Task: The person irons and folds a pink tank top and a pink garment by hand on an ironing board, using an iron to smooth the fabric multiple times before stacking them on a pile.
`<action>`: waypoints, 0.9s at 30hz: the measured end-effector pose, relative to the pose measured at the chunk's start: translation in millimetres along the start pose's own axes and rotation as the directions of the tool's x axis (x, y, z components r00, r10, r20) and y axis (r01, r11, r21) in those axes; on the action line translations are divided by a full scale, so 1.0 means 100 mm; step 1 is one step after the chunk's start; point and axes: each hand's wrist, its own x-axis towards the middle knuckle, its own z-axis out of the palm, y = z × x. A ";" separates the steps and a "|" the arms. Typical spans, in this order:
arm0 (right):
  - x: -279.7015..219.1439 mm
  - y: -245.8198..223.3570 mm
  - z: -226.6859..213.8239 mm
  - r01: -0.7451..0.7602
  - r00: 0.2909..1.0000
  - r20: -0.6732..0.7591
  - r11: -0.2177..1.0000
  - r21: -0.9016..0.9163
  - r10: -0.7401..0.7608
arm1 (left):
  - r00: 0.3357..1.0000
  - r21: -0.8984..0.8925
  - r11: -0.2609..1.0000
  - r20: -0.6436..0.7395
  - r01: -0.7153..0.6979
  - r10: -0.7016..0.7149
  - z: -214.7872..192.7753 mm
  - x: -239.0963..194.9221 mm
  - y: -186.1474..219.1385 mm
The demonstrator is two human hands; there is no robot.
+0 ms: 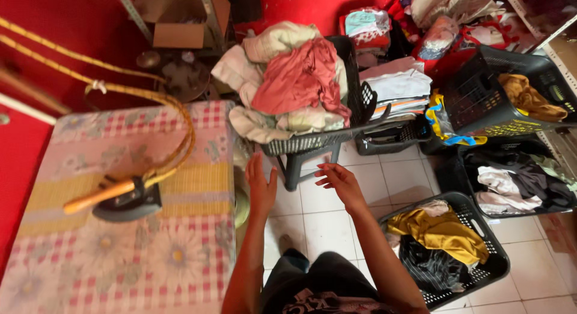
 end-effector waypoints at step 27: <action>4.19 -0.18 -0.59 0.643 0.438 0.207 0.144 -0.753 -0.875 | 0.928 -0.011 0.943 -0.171 0.333 -0.330 0.59 1.88 -0.97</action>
